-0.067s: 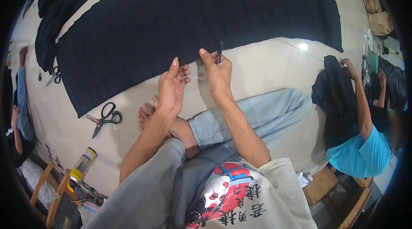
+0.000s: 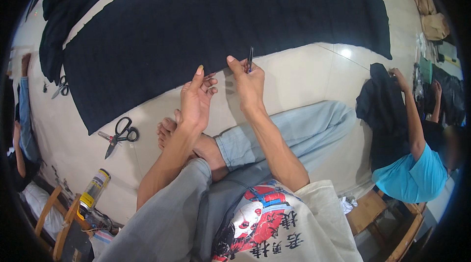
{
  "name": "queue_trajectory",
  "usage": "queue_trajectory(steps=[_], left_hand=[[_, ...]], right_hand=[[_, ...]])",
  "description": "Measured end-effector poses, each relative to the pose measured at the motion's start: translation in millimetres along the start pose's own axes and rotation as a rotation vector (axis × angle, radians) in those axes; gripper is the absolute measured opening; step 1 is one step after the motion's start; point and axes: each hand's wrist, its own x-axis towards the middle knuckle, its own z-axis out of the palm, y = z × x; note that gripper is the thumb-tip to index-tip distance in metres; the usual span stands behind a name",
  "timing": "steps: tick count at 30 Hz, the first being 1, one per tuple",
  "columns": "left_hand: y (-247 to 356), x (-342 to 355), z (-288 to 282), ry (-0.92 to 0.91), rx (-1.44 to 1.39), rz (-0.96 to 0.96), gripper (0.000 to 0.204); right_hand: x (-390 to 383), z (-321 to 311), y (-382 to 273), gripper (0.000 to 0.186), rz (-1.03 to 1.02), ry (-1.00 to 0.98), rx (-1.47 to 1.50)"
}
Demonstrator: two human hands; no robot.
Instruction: The person sits on the floor and uses small scissors to trim the edges of a large piece of black fabric. They repeatedly snip small sections along the edge, occasionally adjusting the fabric's position.
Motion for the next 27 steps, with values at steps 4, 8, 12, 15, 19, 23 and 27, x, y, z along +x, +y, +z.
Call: queue_trajectory(steps=[4, 8, 12, 15, 19, 23, 27], left_hand=[[4.9, 6.7, 1.6, -0.022, -0.045, 0.007, 0.024], [8.2, 7.0, 6.3, -0.048, -0.055, 0.015, 0.027], [15.7, 3.8, 9.6, -0.074, -0.024, -0.038, 0.029], [16.2, 4.5, 8.0, -0.082, -0.022, -0.057, 0.030], [13.4, 8.8, 3.1, -0.064, 0.000, -0.068, 0.030], [13.5, 8.0, 2.5, -0.089, 0.010, -0.051, 0.029], [14.0, 6.9, 4.3, -0.099, 0.016, -0.036, 0.027]], right_hand=[[-11.0, 0.6, -15.1, 0.038, 0.042, -0.057, 0.011], [-40.8, -12.8, -18.9, 0.046, 0.085, -0.280, 0.156], [-51.2, -0.4, -13.8, 0.047, 0.242, -0.334, 0.054], [-46.9, -2.9, -14.2, 0.047, 0.237, -0.388, -0.004], [-42.6, -0.6, -20.8, 0.046, 0.242, -0.399, -0.081], [-38.0, 3.7, -13.3, 0.045, 0.212, -0.395, -0.061], [-36.3, 6.8, -12.7, 0.045, 0.206, -0.384, -0.064]])
